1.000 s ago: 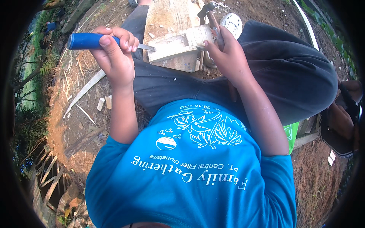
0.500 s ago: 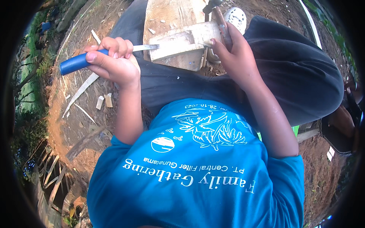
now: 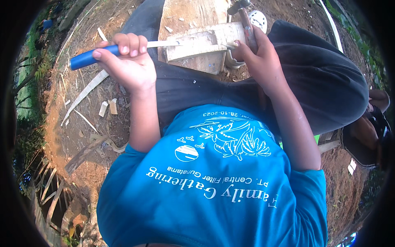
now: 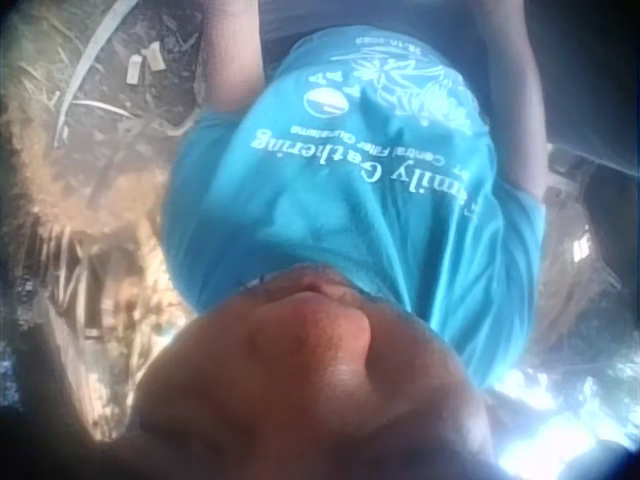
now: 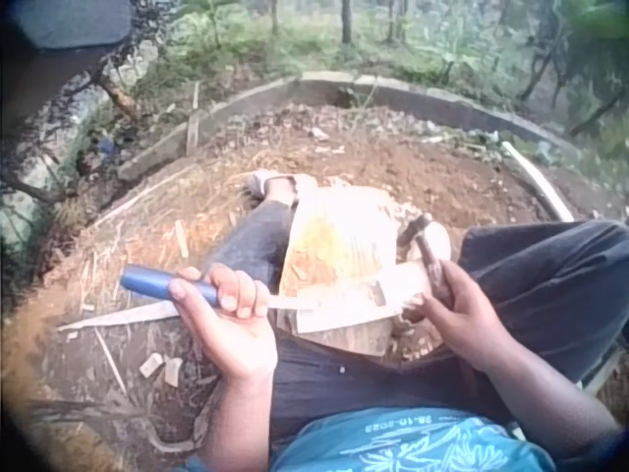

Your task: The person carves a channel into a piece of wood using a chisel and a hammer while sitting on the ground.

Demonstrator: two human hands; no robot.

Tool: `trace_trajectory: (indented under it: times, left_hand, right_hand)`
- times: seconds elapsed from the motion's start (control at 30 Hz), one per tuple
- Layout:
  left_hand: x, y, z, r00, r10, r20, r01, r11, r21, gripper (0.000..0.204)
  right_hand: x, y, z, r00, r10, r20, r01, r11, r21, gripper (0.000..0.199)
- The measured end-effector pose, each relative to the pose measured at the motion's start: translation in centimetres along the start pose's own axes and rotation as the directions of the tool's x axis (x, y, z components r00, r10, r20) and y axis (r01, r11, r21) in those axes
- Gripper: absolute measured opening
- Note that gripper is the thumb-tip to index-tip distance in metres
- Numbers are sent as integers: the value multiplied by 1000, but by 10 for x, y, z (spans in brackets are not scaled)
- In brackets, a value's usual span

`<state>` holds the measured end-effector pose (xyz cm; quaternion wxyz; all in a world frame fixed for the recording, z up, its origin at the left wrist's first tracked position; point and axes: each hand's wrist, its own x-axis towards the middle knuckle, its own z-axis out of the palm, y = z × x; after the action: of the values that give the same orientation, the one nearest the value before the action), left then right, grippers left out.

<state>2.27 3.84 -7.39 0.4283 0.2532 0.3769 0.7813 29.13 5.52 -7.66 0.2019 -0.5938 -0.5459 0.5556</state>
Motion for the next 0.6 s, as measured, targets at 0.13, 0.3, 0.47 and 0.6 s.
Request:
trace_trajectory:
  times: [0.13,0.3,0.47,0.6]
  left_hand:
    - [8,21,23,968,93,233,-138,974,182,33]
    - [1,1,27,903,120,412,-271,904,330,31]
    - [-2,-3,35,867,129,482,-349,847,401,32]
    - [-6,-10,34,875,160,457,-369,830,417,35]
  right_hand:
    - [-4,-6,3,1000,16,-12,-15,998,55,49]
    - [-2,-4,3,1000,22,-2,-22,994,108,51]
    - [-1,-1,2,1000,28,8,-29,995,91,52]
    - [-1,5,4,1000,-9,-24,10,998,68,52]
